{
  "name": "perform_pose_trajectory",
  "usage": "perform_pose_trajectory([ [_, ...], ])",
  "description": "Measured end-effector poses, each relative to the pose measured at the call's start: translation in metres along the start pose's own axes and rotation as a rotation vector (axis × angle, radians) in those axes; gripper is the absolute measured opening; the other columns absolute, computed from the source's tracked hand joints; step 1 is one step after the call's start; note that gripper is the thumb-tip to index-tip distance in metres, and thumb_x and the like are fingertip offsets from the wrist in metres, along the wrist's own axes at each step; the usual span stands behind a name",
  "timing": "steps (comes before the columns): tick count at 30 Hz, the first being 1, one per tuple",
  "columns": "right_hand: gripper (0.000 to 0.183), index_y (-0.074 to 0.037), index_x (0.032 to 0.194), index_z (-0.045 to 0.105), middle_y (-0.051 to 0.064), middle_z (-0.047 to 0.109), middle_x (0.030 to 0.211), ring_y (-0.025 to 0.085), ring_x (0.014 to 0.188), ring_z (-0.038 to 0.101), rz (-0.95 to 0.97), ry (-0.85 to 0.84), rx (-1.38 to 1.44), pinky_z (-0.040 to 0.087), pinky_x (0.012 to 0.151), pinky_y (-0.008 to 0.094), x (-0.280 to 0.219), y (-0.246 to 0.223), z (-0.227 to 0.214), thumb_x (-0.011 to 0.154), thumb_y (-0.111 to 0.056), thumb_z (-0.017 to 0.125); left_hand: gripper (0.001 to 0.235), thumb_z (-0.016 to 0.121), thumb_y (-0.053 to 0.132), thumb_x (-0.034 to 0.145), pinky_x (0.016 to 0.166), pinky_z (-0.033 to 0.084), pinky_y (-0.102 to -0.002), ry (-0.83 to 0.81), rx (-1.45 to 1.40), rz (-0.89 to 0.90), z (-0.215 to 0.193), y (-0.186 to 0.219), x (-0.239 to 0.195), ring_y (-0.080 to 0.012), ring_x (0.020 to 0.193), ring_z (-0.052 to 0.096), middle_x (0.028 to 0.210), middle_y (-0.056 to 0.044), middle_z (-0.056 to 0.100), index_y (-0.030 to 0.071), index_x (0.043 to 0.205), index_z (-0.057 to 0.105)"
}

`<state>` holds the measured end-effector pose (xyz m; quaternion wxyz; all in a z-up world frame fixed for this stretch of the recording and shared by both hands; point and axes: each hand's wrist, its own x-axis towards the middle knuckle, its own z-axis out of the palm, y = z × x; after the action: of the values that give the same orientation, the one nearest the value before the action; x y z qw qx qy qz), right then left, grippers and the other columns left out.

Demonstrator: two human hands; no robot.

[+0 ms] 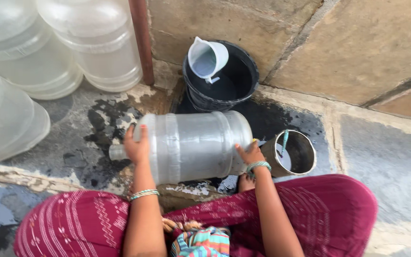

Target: The person scrubs the exterior of a large plastic water dispenser bottle with a yellow sponge, then rinses it by shaking water inside. The person handles the bottle and sponge directly.

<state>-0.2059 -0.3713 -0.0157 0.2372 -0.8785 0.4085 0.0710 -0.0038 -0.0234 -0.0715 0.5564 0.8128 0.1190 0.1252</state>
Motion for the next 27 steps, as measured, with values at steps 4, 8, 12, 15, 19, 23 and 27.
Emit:
perform_pose_trajectory([
  [4,0.118,0.002,0.144,0.050,0.025,0.062,0.139,0.038,0.126,0.064,0.139,-0.123,0.599,0.049,0.108,0.048,0.019,0.018,-0.002,0.059,-0.076,0.074,0.077,0.043,0.077,0.091,0.113,0.042,-0.050,-0.047,0.192,-0.567,-0.025,0.007,-0.036,-0.0365,0.128,0.063,0.135,-0.013,0.071,0.019,0.136,0.068],
  [8,0.107,-0.005,0.133,0.070,0.025,0.068,0.135,0.037,0.127,0.062,0.213,0.017,0.137,0.045,0.113,0.042,0.018,0.002,-0.018,0.067,-0.088,0.061,0.085,0.045,0.079,0.089,0.109,0.042,-0.049,-0.130,0.256,-0.507,-0.035,0.033,-0.038,-0.0422,0.130,0.055,0.139,-0.020,0.061,0.018,0.146,0.055],
  [12,0.109,-0.003,0.135,0.069,0.026,0.069,0.134,0.037,0.129,0.063,0.077,0.145,0.251,0.046,0.110,0.044,0.024,-0.016,-0.025,0.075,-0.091,0.048,0.099,0.049,0.083,0.087,0.106,0.041,-0.057,-0.332,0.525,-0.352,-0.038,0.049,-0.020,-0.0448,0.129,0.054,0.145,-0.025,0.052,0.014,0.156,0.036],
  [15,0.115,-0.002,0.150,0.045,0.027,0.048,0.148,0.040,0.137,0.045,-0.134,0.279,0.124,0.032,0.113,0.049,0.023,-0.038,-0.009,0.076,-0.090,0.047,0.095,0.053,0.077,0.084,0.107,0.034,-0.067,-0.345,0.612,-0.345,-0.033,0.054,-0.026,-0.0457,0.133,0.048,0.151,-0.020,0.046,0.023,0.159,0.032],
  [19,0.098,-0.006,0.158,0.031,0.018,0.023,0.166,0.035,0.157,0.015,-0.462,0.235,-0.325,0.005,0.126,0.053,-0.005,-0.098,0.027,0.093,-0.080,0.032,0.089,0.058,0.075,0.082,0.106,0.032,-0.069,-0.181,0.548,-0.291,-0.015,0.048,-0.027,-0.0453,0.135,0.044,0.156,-0.017,0.042,0.026,0.155,0.040],
  [23,0.062,-0.019,0.149,0.050,0.008,0.040,0.164,0.030,0.156,0.029,-0.796,0.054,-0.312,0.012,0.129,0.058,-0.070,-0.199,0.097,0.098,-0.055,0.043,0.087,0.059,0.074,0.082,0.106,0.031,-0.070,-0.175,0.478,-0.262,-0.008,0.027,-0.018,-0.0429,0.138,0.042,0.158,-0.011,0.042,0.028,0.153,0.043],
  [27,0.064,-0.014,0.155,0.041,0.012,0.038,0.160,0.030,0.150,0.028,-1.010,0.070,-0.289,0.012,0.119,0.064,-0.086,-0.219,0.096,0.101,-0.048,0.039,0.082,0.059,0.073,0.082,0.112,0.023,-0.072,-0.244,0.360,-0.366,-0.008,0.020,-0.004,-0.0368,0.143,0.040,0.160,-0.004,0.038,0.034,0.152,0.043],
])
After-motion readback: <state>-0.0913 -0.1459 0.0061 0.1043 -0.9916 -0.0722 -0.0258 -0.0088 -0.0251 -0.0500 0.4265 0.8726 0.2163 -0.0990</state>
